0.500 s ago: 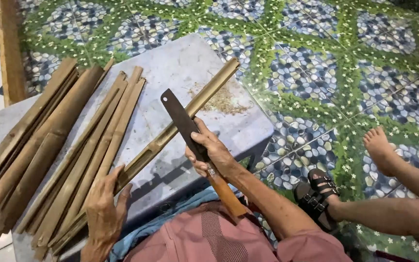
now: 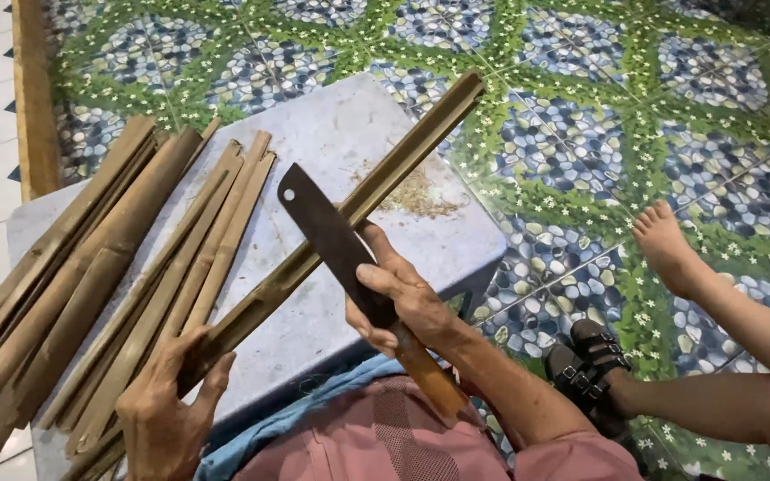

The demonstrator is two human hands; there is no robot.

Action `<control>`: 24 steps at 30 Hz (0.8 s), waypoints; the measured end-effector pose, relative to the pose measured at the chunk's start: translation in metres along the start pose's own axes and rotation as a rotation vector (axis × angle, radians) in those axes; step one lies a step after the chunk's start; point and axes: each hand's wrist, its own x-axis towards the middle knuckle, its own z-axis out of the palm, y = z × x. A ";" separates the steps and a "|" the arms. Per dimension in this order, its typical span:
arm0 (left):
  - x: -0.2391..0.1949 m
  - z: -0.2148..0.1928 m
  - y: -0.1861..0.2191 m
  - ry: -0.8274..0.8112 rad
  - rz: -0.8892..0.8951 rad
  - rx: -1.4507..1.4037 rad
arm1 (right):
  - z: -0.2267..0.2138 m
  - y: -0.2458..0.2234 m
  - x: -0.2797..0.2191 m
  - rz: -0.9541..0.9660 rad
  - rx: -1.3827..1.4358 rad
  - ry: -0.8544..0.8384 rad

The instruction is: The person uses a machete to shave and smooth the surface of bamboo sticks on a small table. They repeatedly draw the blade along the length of each stick, removing thin shavings and refining the edges. The person handles multiple sticks one at a time, rotating them as needed to access different sides.

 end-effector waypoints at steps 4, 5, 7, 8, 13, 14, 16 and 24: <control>-0.008 0.009 -0.009 -0.101 -0.076 -0.030 | -0.007 0.016 -0.002 0.050 0.031 -0.044; -0.012 0.016 -0.012 -0.104 -0.080 0.020 | -0.009 0.023 -0.001 0.061 0.070 -0.077; -0.016 0.024 -0.017 -0.108 -0.082 0.070 | -0.009 0.033 0.002 0.071 0.110 -0.109; -0.017 0.025 -0.019 -0.187 -0.176 0.036 | -0.007 0.035 0.003 0.122 0.075 -0.072; -0.015 0.024 -0.020 -0.305 -0.343 -0.038 | -0.011 0.047 0.007 0.191 0.075 -0.067; -0.017 0.026 -0.022 -0.281 -0.352 -0.074 | -0.009 0.049 0.007 0.225 0.143 -0.053; -0.018 0.027 -0.024 -0.262 -0.352 -0.112 | -0.012 0.058 0.009 0.250 0.212 -0.034; 0.001 0.017 0.009 -0.361 -0.746 -0.241 | -0.022 0.090 0.008 0.351 0.242 -0.235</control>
